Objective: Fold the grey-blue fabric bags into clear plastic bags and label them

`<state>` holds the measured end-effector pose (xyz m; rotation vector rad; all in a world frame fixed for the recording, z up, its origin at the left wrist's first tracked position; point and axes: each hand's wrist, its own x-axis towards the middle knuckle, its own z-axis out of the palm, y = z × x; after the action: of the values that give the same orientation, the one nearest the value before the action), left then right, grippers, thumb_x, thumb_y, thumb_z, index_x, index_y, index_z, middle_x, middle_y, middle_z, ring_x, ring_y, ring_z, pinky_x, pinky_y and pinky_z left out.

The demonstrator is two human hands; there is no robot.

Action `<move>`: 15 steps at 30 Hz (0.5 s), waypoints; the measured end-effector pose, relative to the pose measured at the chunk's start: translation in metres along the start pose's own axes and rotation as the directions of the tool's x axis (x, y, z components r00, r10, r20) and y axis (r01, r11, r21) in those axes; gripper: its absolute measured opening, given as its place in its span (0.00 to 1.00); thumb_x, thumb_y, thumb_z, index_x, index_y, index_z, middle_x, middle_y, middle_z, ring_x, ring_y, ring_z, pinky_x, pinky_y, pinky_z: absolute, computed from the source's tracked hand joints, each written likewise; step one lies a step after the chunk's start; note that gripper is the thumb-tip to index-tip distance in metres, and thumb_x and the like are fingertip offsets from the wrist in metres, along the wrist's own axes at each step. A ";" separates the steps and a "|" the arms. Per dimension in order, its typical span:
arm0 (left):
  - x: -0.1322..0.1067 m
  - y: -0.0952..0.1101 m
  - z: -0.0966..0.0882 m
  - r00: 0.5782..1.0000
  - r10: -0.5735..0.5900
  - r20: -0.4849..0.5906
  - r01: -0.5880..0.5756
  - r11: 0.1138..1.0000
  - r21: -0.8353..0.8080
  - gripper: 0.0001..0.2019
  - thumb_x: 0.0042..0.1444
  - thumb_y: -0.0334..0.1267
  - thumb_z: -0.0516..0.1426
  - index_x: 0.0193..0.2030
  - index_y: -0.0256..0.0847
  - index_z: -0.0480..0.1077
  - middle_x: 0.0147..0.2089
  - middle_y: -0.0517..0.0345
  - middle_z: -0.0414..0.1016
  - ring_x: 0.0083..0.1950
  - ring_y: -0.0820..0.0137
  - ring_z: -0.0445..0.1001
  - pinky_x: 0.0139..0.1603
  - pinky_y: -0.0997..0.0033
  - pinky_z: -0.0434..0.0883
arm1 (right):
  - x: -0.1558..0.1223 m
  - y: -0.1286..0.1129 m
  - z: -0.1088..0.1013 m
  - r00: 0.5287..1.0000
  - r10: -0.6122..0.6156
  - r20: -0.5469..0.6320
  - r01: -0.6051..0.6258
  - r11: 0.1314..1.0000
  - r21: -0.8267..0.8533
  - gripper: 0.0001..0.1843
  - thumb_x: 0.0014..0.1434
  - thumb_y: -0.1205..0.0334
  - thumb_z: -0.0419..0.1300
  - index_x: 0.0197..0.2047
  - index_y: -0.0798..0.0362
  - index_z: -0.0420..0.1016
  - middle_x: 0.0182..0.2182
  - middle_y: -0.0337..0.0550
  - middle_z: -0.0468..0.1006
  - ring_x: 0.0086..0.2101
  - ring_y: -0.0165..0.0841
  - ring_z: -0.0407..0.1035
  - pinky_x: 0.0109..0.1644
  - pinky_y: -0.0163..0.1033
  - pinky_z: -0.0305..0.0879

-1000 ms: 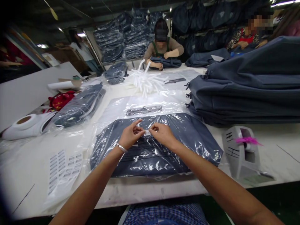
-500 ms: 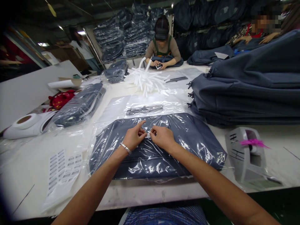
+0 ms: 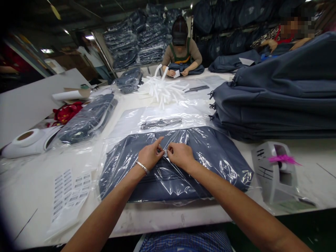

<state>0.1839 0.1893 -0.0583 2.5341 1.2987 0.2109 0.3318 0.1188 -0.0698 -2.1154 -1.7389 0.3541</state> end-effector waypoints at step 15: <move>-0.021 -0.006 0.005 0.936 0.332 -0.116 -0.309 0.934 0.183 0.20 0.64 0.39 0.53 0.62 0.47 0.66 0.67 0.50 0.63 0.68 0.59 0.60 0.66 0.53 0.60 | -0.031 0.005 -0.016 0.994 -0.095 -0.058 0.085 0.984 -0.158 0.12 0.65 0.57 0.51 0.47 0.46 0.72 0.40 0.41 0.80 0.37 0.36 0.74 0.36 0.37 0.62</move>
<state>0.1680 0.1742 -0.0651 2.9121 0.9721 0.3783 0.3368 0.0851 -0.0590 -2.1186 -1.8710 0.1255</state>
